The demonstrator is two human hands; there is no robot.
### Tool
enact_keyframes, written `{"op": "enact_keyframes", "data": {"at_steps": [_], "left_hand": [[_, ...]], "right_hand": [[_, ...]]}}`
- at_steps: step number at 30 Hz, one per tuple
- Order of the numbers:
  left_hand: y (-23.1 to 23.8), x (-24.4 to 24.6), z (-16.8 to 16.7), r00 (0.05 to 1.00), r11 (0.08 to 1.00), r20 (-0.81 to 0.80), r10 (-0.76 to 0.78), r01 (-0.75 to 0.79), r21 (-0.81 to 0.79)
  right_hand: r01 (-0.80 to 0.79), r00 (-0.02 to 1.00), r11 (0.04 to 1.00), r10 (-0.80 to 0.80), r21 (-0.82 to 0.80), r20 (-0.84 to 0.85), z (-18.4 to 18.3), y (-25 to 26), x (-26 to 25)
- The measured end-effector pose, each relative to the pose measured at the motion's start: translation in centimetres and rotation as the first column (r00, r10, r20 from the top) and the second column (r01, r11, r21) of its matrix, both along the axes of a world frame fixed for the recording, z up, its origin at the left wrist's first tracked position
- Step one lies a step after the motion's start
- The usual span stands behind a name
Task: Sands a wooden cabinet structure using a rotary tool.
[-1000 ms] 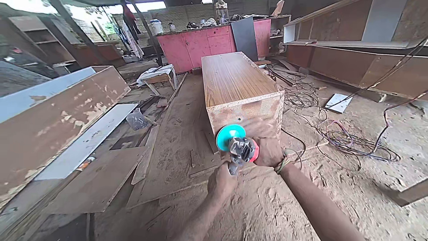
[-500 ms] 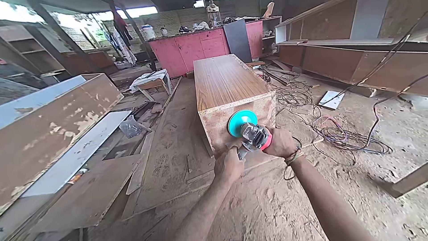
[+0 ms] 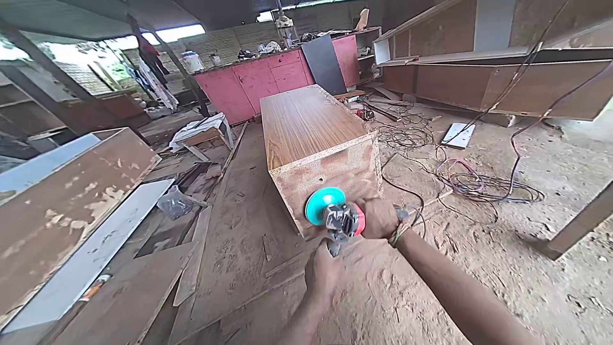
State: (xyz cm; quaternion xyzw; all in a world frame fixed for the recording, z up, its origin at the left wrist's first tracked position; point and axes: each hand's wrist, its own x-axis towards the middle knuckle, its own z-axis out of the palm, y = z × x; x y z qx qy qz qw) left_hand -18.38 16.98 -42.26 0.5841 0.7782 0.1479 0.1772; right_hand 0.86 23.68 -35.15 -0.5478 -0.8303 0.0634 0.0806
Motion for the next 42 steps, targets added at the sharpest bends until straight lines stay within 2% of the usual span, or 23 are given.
{"op": "enact_keyframes", "data": {"at_steps": [2,4,6,8,13,16,18,21,24,27,32,34,37,40,42], "left_hand": [[2.0,1.4,4.9,0.993,0.997,-0.080,-0.081,0.082,0.009],[3.2,2.6,9.0,0.970,0.987,-0.183,-0.158,0.149,-0.063],[3.2,3.2,10.4,0.951,0.977,-0.241,-0.193,0.165,-0.134],[2.5,2.9,8.6,0.965,0.977,-0.199,-0.173,0.142,-0.159],[0.6,1.4,0.3,0.990,0.983,-0.114,-0.078,0.057,-0.177],[0.7,2.3,-1.6,0.995,0.988,-0.063,-0.080,0.071,-0.135],[1.5,3.6,-0.2,0.994,0.991,-0.044,-0.096,0.091,-0.103],[3.4,6.2,4.9,0.979,0.980,-0.105,-0.176,0.165,-0.109],[4.4,7.5,8.4,0.953,0.963,-0.181,-0.242,0.212,-0.169],[2.9,6.6,6.5,0.967,0.958,-0.129,-0.220,0.189,-0.217],[0.1,2.9,-2.4,0.996,0.973,-0.056,-0.072,0.058,-0.222],[-1.1,2.5,-4.5,0.999,0.974,0.020,-0.037,0.040,-0.222],[-1.8,2.0,-3.7,0.997,0.972,0.056,-0.052,0.063,-0.225],[0.7,2.9,0.5,0.987,0.971,-0.006,-0.160,0.156,-0.178],[2.2,3.5,3.3,0.973,0.964,-0.064,-0.222,0.208,-0.167]], "right_hand": [[0.130,0.990,0.991,-0.128,0.019,-0.059,2.6,0.4,2.1],[0.222,0.968,0.975,-0.221,-0.009,-0.118,3.6,0.8,3.8],[0.226,0.959,0.973,-0.230,-0.039,-0.166,2.8,1.2,4.6],[0.158,0.977,0.986,-0.164,-0.047,-0.140,1.1,1.4,4.4],[0.005,1.000,0.995,-0.007,-0.095,-0.023,-3.7,1.2,2.4],[0.000,1.000,0.996,0.003,-0.090,0.028,-3.5,1.1,3.1],[0.059,0.998,0.995,-0.059,-0.076,0.007,-1.8,1.0,4.4],[0.210,0.975,0.975,-0.214,-0.067,-0.065,1.0,1.3,7.2],[0.268,0.952,0.960,-0.277,-0.083,-0.132,1.4,1.8,9.0],[0.170,0.977,0.977,-0.185,-0.130,-0.106,-1.0,2.1,8.3],[-0.024,1.000,0.988,0.024,-0.154,-0.001,-6.1,1.4,3.7],[-0.043,0.997,0.980,0.053,-0.194,0.049,-6.7,0.7,2.6],[0.014,1.000,0.981,-0.011,-0.194,0.016,-6.6,-0.4,2.0],[0.173,0.978,0.984,-0.177,-0.053,-0.106,-5.3,0.0,3.8],[0.280,0.943,0.960,-0.278,-0.019,-0.181,-4.5,-0.1,4.5]]}}
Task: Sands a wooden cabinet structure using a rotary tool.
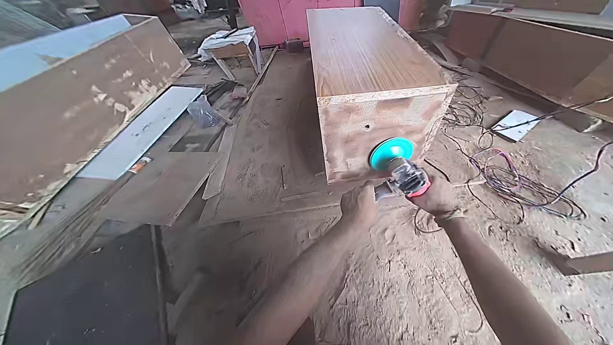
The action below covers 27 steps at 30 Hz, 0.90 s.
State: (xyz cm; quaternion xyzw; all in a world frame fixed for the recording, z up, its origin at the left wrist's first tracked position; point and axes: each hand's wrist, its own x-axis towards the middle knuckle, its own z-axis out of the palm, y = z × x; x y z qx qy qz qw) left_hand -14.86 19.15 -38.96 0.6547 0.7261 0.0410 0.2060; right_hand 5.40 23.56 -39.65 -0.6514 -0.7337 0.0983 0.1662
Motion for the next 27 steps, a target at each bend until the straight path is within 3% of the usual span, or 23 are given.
{"op": "enact_keyframes", "data": {"at_steps": [4,8,12,16,23,27], "left_hand": [[0.0,-1.5,1.1,0.997,0.999,-0.070,-0.027,0.024,-0.039],[-2.4,-5.5,-3.9,0.994,0.990,-0.099,0.045,-0.058,-0.132],[-3.5,-8.9,-6.1,0.985,0.977,-0.142,0.096,-0.121,-0.178],[-4.7,-11.1,-8.4,0.984,0.981,-0.095,0.152,-0.161,-0.104],[-6.0,-13.4,-6.6,0.959,0.962,-0.162,0.231,-0.250,-0.110],[-7.0,-14.6,-7.2,0.953,0.959,-0.147,0.266,-0.278,-0.064]], "right_hand": [[-0.007,0.997,1.000,0.009,0.022,-0.078,-2.1,0.0,-1.2],[-0.167,0.986,0.983,0.167,-0.076,-0.002,-5.7,-1.0,-5.2],[-0.260,0.966,0.964,0.259,-0.055,-0.011,-8.0,-1.6,-8.5],[-0.349,0.936,0.934,0.351,-0.072,0.012,-8.1,-1.6,-10.6],[-0.427,0.904,0.904,0.427,0.009,0.007,-7.5,-1.7,-13.7],[-0.443,0.892,0.887,0.451,-0.127,0.034,-5.9,-2.3,-15.3]]}}
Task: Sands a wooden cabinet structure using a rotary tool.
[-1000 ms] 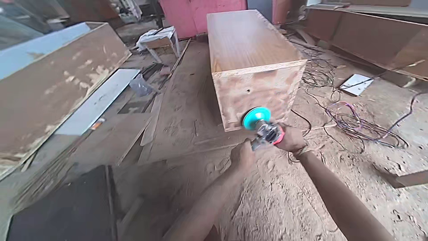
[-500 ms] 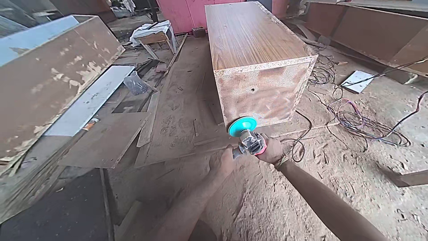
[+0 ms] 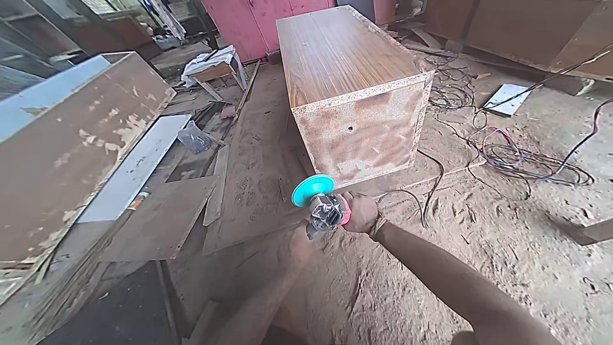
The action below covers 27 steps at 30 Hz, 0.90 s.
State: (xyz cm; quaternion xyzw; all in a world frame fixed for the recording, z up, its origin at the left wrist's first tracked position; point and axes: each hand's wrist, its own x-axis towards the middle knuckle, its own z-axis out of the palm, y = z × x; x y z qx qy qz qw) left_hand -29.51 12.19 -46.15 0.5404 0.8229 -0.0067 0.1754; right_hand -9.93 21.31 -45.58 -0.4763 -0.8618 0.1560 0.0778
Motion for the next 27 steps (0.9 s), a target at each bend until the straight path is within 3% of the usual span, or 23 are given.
{"op": "enact_keyframes", "data": {"at_steps": [3,7,10,14,17,22,25,27], "left_hand": [[-1.1,-0.5,-0.5,0.999,0.999,0.016,0.037,-0.037,0.034],[-0.5,0.6,-0.7,0.999,0.978,0.033,0.006,-0.012,0.208],[1.8,4.3,0.7,0.996,0.975,0.036,-0.082,0.073,0.209],[5.6,9.7,4.7,0.980,0.962,-0.053,-0.190,0.197,0.189],[6.6,11.7,7.9,0.962,0.949,-0.133,-0.239,0.260,0.179],[5.5,11.5,12.5,0.971,0.972,-0.099,-0.219,0.225,0.062],[4.1,8.8,11.2,0.990,0.990,-0.052,-0.134,0.137,0.040],[2.7,7.1,9.8,0.997,0.997,-0.035,-0.067,0.068,0.039]], "right_hand": [[-0.034,0.999,0.999,0.035,-0.023,0.022,0.9,-0.6,-0.9],[-0.020,0.999,0.994,0.024,0.106,-0.036,2.5,-1.1,1.3],[0.153,0.978,0.971,-0.122,0.184,-0.171,2.0,-0.5,5.2],[0.424,0.863,0.898,-0.361,0.117,-0.353,1.8,1.4,10.0],[0.487,0.823,0.869,-0.423,0.087,-0.378,3.0,2.0,11.9],[0.361,0.892,0.922,-0.297,0.142,-0.342,6.1,3.0,12.0],[0.166,0.968,0.967,-0.122,0.192,-0.220,7.0,3.2,9.7],[0.055,0.990,0.989,-0.036,0.137,-0.135,7.5,2.8,7.6]]}}
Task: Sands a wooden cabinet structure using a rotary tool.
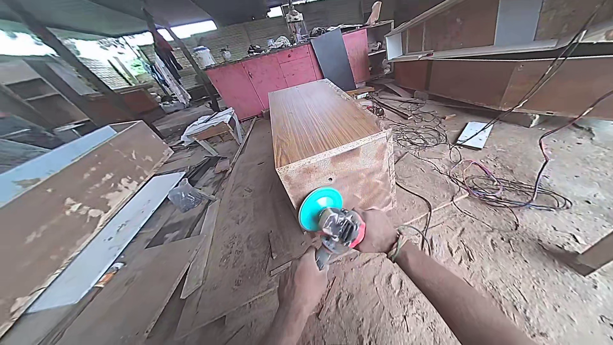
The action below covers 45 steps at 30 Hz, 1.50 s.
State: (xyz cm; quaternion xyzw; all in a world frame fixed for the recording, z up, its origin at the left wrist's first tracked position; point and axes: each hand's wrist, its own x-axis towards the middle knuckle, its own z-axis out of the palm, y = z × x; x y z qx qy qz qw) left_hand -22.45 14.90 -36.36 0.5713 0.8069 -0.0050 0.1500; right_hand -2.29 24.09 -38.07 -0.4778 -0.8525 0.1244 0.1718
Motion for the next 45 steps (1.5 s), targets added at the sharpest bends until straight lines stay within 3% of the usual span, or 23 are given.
{"op": "enact_keyframes", "data": {"at_steps": [5,7,10,14,17,21,24,27,29,33,36,40,45], "left_hand": [[-2.2,-3.6,-7.4,0.977,0.977,0.180,0.116,-0.144,0.155],[-2.1,-3.8,-8.9,0.968,0.963,0.226,0.114,-0.163,0.214],[0.0,-1.9,-6.2,0.990,0.966,0.139,0.024,-0.059,0.253],[3.4,3.4,2.6,0.987,0.976,-0.024,-0.159,0.161,0.146],[3.2,5.1,6.3,0.976,0.975,-0.071,-0.206,0.211,0.075],[1.0,2.2,2.8,0.997,0.993,0.057,-0.057,0.051,0.104],[0.0,-0.8,-0.5,0.990,0.977,0.128,0.062,-0.086,0.196],[0.7,-2.2,-2.1,0.982,0.948,0.177,0.065,-0.116,0.298],[1.7,-1.1,0.0,0.990,0.946,0.142,0.009,-0.055,0.321],[4.4,3.9,7.6,0.987,0.957,-0.041,-0.154,0.160,0.241],[4.3,6.4,10.9,0.970,0.964,-0.117,-0.214,0.229,0.135],[2.7,5.0,11.1,0.987,0.979,-0.082,-0.140,0.151,0.138],[1.1,1.0,8.4,0.999,0.984,0.017,-0.035,0.032,0.176]], "right_hand": [[-0.076,0.979,0.991,0.096,-0.114,0.180,0.6,-1.3,-4.4],[-0.073,0.974,0.991,0.096,-0.115,0.205,1.1,-1.7,-4.5],[0.051,0.991,0.995,-0.039,-0.089,0.130,1.8,-1.6,-1.6],[0.311,0.943,0.943,-0.322,-0.114,-0.086,3.0,-0.9,3.9],[0.293,0.937,0.949,-0.309,-0.114,-0.165,3.6,0.0,5.4],[0.070,0.998,0.998,-0.069,0.009,-0.010,3.8,1.1,2.3],[0.019,0.997,1.000,-0.019,-0.001,0.071,4.8,0.0,-1.2],[0.039,0.989,0.999,-0.036,-0.021,0.145,7.0,-0.9,-2.4],[0.118,0.987,0.992,-0.113,-0.035,0.116,7.9,-1.0,-1.0],[0.341,0.938,0.937,-0.345,-0.071,-0.045,8.9,0.0,4.3],[0.336,0.923,0.940,-0.341,-0.063,-0.176,8.3,1.2,6.5],[0.210,0.967,0.978,-0.210,-0.015,-0.145,9.3,1.6,5.0],[0.078,0.997,0.997,-0.078,0.010,-0.026,9.7,0.6,1.2]]}}
